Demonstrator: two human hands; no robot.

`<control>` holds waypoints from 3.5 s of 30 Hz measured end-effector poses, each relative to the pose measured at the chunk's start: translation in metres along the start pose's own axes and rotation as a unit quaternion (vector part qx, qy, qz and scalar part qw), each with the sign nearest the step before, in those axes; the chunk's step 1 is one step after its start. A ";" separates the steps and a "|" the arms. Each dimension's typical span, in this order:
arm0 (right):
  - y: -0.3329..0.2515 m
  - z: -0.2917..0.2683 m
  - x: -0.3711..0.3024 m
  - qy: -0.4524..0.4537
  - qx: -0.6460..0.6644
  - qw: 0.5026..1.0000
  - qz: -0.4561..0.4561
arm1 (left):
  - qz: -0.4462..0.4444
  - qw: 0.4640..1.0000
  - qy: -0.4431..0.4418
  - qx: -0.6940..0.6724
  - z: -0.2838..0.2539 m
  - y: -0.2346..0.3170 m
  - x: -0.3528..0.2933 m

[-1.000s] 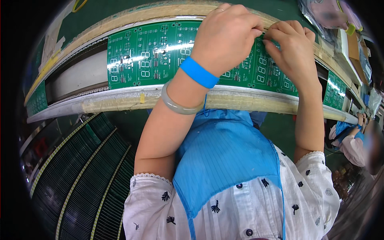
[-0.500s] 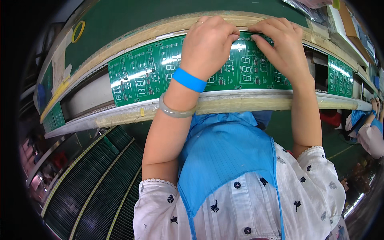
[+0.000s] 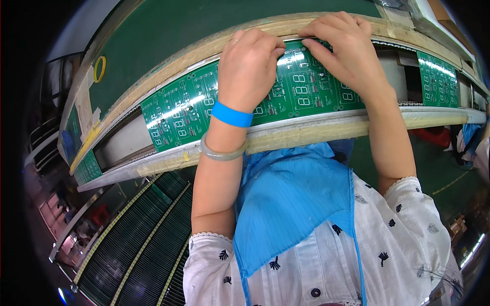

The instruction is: Assembling electronic components onto printed circuit boards on an industrial assembly line.

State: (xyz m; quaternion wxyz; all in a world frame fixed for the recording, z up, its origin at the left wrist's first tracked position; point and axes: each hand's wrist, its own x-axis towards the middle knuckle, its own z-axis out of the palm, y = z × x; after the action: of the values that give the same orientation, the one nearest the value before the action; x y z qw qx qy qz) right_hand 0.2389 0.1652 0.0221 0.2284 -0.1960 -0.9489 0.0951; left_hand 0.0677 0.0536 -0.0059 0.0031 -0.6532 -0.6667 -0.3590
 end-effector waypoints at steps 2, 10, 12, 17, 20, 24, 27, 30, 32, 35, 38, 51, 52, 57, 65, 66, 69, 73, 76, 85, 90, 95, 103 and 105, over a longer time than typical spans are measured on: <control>0.001 0.001 -0.002 0.001 0.006 1.000 0.008 | 0.006 1.000 -0.001 0.002 -0.001 0.001 0.000; 0.004 0.001 -0.005 0.003 0.018 1.000 0.016 | 0.014 0.997 -0.029 0.067 -0.005 0.010 0.001; 0.004 0.001 -0.006 -0.007 0.019 1.000 0.020 | 0.017 0.997 -0.029 0.070 -0.005 0.010 0.001; 0.006 -0.001 -0.006 0.002 0.013 1.000 0.016 | 0.010 0.997 -0.037 0.064 -0.005 0.010 0.004; 0.005 -0.007 -0.002 -0.004 -0.002 1.000 0.014 | -0.019 0.997 -0.067 0.023 -0.006 0.009 0.005; 0.017 -0.021 0.018 0.184 0.137 0.965 -0.127 | -0.093 0.993 -0.055 -0.051 -0.015 0.010 0.015; 0.012 -0.047 0.052 -0.012 0.018 1.000 0.014 | -0.061 0.997 0.036 -0.026 -0.033 -0.001 0.035; 0.039 -0.036 0.091 0.016 0.032 0.999 0.004 | 0.058 0.993 0.080 0.065 -0.031 -0.007 0.077; 0.052 -0.026 0.114 0.033 0.011 0.999 -0.004 | 0.091 0.989 0.089 0.073 -0.022 -0.001 0.102; 0.063 -0.011 0.146 0.020 -0.041 0.999 -0.025 | 0.056 0.973 -0.050 0.218 -0.022 -0.013 0.117; 0.058 -0.007 0.167 -0.063 -0.120 0.991 -0.009 | 0.079 0.990 -0.067 0.092 -0.039 -0.052 0.113; 0.040 0.026 0.178 -0.134 -0.126 0.983 -0.014 | 0.027 0.963 -0.061 0.262 -0.015 -0.077 0.139; 0.046 0.039 0.172 -0.046 -0.227 0.973 -0.012 | 0.030 0.964 -0.045 0.261 -0.008 -0.078 0.142; 0.038 0.043 0.166 -0.019 -0.200 0.979 -0.018 | 0.001 0.960 -0.052 0.277 -0.009 -0.073 0.137; 0.032 0.040 0.165 -0.029 -0.257 0.966 -0.018 | -0.086 0.963 -0.076 0.244 -0.010 -0.064 0.142; 0.031 0.038 0.165 -0.050 -0.252 0.966 -0.009 | -0.100 0.960 -0.083 0.246 -0.011 -0.064 0.143; 0.040 0.042 0.166 -0.049 -0.244 0.968 -0.007 | -0.076 0.968 -0.078 0.227 -0.011 -0.067 0.144; 0.035 0.044 0.163 -0.020 -0.233 0.972 -0.013 | -0.021 0.970 0.003 0.241 -0.011 -0.074 0.138; 0.043 0.023 0.156 -0.044 -0.032 0.997 -0.059 | -0.027 0.986 0.101 0.127 -0.016 -0.068 0.136; 0.028 0.045 0.162 -0.032 -0.192 0.981 0.001 | -0.303 0.850 0.072 -0.424 -0.051 -0.055 0.105; 0.018 0.043 0.152 0.032 -0.124 0.992 0.004 | -0.309 0.830 0.059 -0.460 -0.052 -0.061 0.061; 0.005 0.020 0.128 0.108 0.212 0.969 -0.066 | -0.355 0.791 0.027 -0.497 -0.064 -0.049 0.034; -0.012 0.031 0.080 -0.031 0.410 0.904 0.114 | -0.331 0.792 0.003 -0.513 -0.065 -0.043 -0.001; -0.027 0.026 0.069 -0.040 0.480 0.866 0.135 | -0.325 0.791 -0.006 -0.519 -0.066 -0.043 -0.009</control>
State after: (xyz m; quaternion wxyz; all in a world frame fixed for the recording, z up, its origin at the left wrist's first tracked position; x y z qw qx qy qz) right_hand 0.1605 0.1669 0.0338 0.2409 -0.1843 -0.7589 0.5763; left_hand 0.0005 0.0186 0.0182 -0.4571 -0.3033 -0.5534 -0.6268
